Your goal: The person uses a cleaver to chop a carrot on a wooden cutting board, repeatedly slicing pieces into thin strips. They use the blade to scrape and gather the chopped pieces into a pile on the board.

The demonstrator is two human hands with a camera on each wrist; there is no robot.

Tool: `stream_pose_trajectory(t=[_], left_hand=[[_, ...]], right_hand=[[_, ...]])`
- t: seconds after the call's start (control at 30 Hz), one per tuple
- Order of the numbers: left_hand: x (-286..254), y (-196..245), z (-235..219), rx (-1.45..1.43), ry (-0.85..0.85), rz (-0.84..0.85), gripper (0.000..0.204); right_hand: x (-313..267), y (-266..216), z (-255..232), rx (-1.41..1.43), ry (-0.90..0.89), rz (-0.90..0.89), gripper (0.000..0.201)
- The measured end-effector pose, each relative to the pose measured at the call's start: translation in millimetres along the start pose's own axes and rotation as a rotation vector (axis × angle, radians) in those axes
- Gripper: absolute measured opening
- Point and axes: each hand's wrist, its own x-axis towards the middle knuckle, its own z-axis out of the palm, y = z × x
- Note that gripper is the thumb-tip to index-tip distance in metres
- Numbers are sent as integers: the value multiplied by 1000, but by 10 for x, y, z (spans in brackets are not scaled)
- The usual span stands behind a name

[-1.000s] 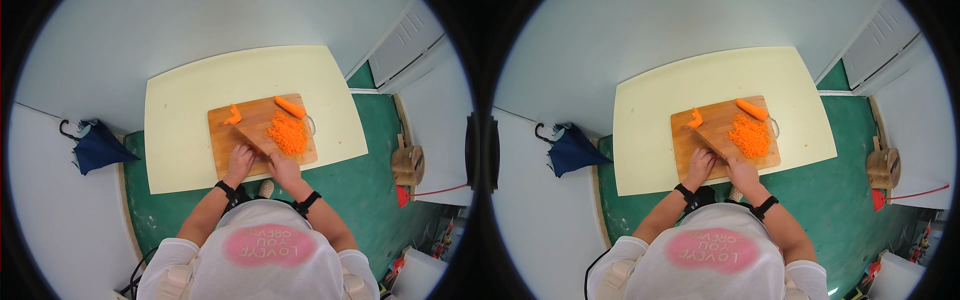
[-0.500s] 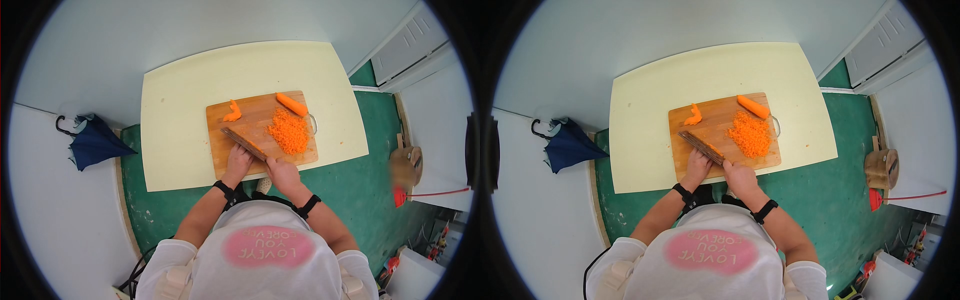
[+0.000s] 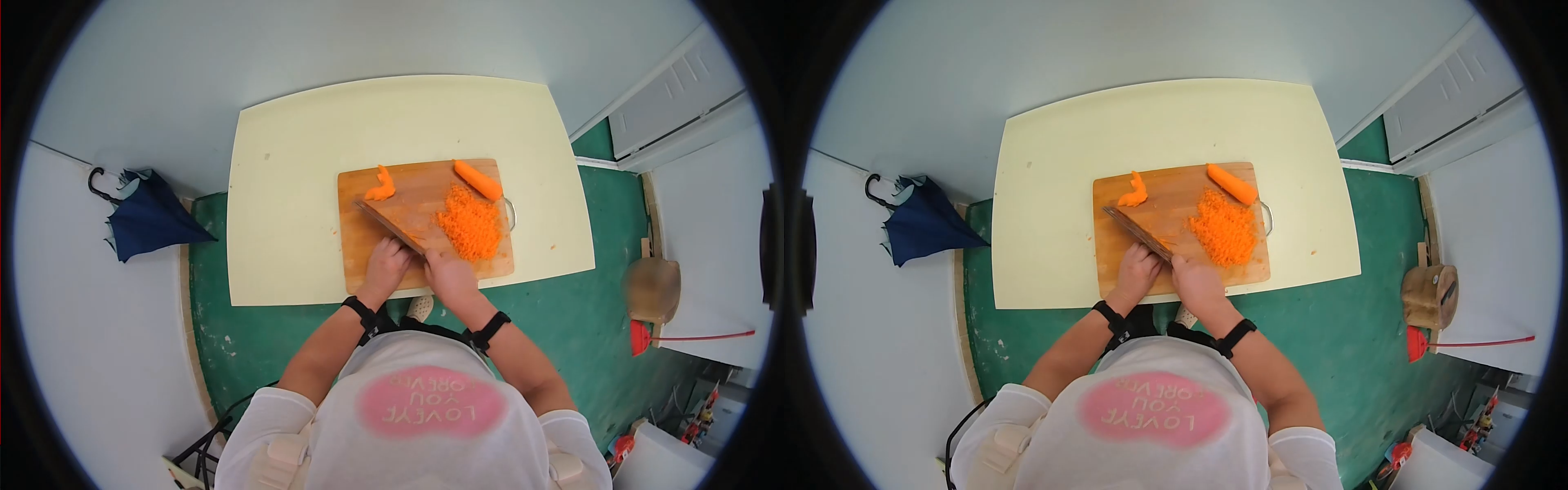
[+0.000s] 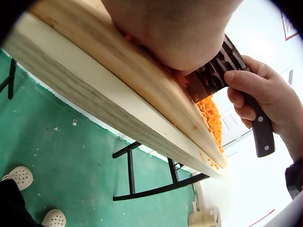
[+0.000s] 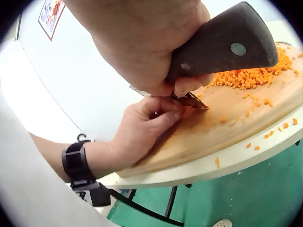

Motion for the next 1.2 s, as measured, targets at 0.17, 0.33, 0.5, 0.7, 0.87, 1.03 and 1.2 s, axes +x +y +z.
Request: stream_pose_trajectory(t=[0.17,0.33,0.5,0.7,0.87,1.03,1.2], left_hand=[[-11,-9,5,58,28,40,26],[-14,-23,-7,71,18,63,28],[-9,31,-34,24,8,16,24],[-32,-9,18,22,68,33,22],[-41,-13,4,76,43,53,24],[-57,-12,6,69,31,55,23],[-26,2,-12,47,36,43,23]], right_hand=[[-126,20,-112,15,57,-46,12],[-66,-50,-89,31,-35,39,9],[165,-91,101,26,-25,10,11],[56,-13,-70,31,18,-27,14],[-73,17,-51,-12,-5,-45,14],[90,-92,-8,49,-65,27,11],[202,-39,23,47,56,-62,12]])
